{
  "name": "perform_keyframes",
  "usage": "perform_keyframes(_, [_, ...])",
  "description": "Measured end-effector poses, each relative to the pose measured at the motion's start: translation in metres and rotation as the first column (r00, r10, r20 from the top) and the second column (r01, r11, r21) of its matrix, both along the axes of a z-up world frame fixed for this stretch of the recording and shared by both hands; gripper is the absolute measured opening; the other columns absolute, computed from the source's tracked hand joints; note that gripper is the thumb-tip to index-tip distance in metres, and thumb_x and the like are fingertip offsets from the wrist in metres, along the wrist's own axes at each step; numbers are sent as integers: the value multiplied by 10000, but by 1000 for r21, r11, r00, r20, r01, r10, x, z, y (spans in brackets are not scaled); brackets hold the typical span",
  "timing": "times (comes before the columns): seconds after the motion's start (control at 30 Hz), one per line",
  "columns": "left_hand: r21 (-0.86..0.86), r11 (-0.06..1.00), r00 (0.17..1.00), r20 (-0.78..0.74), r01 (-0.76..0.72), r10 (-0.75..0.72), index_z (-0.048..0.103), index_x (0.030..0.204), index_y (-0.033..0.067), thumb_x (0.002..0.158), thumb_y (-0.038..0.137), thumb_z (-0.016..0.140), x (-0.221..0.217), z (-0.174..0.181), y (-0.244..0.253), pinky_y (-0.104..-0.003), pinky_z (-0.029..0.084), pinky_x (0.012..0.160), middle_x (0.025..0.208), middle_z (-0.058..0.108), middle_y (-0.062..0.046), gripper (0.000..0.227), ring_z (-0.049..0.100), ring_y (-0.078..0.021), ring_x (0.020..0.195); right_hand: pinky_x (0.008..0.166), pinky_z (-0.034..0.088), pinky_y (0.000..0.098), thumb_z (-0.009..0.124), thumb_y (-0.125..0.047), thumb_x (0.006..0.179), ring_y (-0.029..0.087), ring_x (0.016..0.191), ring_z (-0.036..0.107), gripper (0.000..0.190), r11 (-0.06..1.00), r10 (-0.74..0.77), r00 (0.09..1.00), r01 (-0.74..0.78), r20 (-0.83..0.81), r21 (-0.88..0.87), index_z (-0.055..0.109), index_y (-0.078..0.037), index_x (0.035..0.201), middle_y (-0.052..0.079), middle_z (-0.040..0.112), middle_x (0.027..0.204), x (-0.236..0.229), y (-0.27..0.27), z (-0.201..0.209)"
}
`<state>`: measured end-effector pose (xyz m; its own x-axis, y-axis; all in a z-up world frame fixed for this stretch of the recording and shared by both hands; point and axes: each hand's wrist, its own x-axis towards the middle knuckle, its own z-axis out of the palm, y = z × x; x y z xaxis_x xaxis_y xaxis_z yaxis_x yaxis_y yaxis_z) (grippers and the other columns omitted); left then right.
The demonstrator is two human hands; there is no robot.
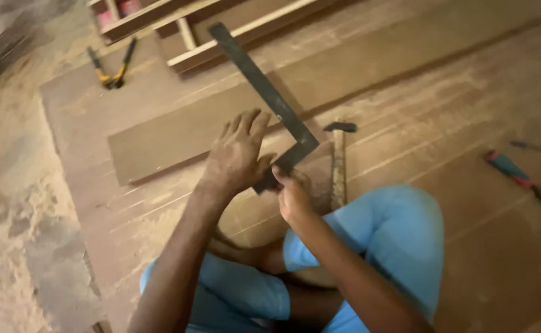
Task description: The person sits on the floor and hammers nails into a long wooden plank using a hammer. They repeatedly pick up nails and drive them into the wood. Towards the end, they use a square tool to measure and mark the plank with a pen.
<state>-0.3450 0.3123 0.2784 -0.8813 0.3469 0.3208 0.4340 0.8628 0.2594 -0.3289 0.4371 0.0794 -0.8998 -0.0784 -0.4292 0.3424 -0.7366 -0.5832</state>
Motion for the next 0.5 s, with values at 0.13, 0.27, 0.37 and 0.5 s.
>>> perform_keyframes(0.13, [-136, 990, 966, 259, 22, 14, 375, 1498, 57, 733, 294, 866, -44, -65, 36, -554, 359, 1147, 1500, 425, -271, 939, 396, -442, 1415, 427, 379, 245, 577, -43, 959, 110, 526, 514, 148, 996, -72, 990, 78, 125, -41, 710, -40, 895, 30, 644, 706, -59, -7, -75])
perform_keyframes(0.27, [-225, 974, 902, 420, -2, 99, 267, 1594, 213, 688, 411, 895, -100, -99, 49, -577, 235, 1213, 1630, 243, -243, 1121, 226, -417, 1518, 410, 369, 275, 590, -51, 952, 120, 520, 508, 104, 997, -71, 982, 64, 174, 45, 654, -32, 873, 42, 626, 699, -111, -28, -114])
perform_keyframes(0.37, [-342, 939, 855, 496, 32, 152, 173, 1603, 252, 600, 508, 950, -132, -116, 62, -600, 137, 1239, 1688, 83, -198, 1294, 86, -390, 1564, 407, 355, 302, 707, -41, 950, 135, 523, 506, 126, 982, -19, 969, -28, 247, 188, 592, -24, 901, 59, 617, 723, -118, -31, -129])
perform_keyframes(0.5, [-496, 868, 746, 587, 25, 314, 71, 1629, 198, 521, 492, 1000, -161, -132, 79, -638, 71, 1235, 1704, -41, -166, 1476, -19, -387, 1574, 581, 600, 299, 675, 64, 921, 127, 694, 710, 109, 997, 75, 982, -73, 176, -17, 650, 14, 1014, 61, 713, 875, -119, -34, -119])
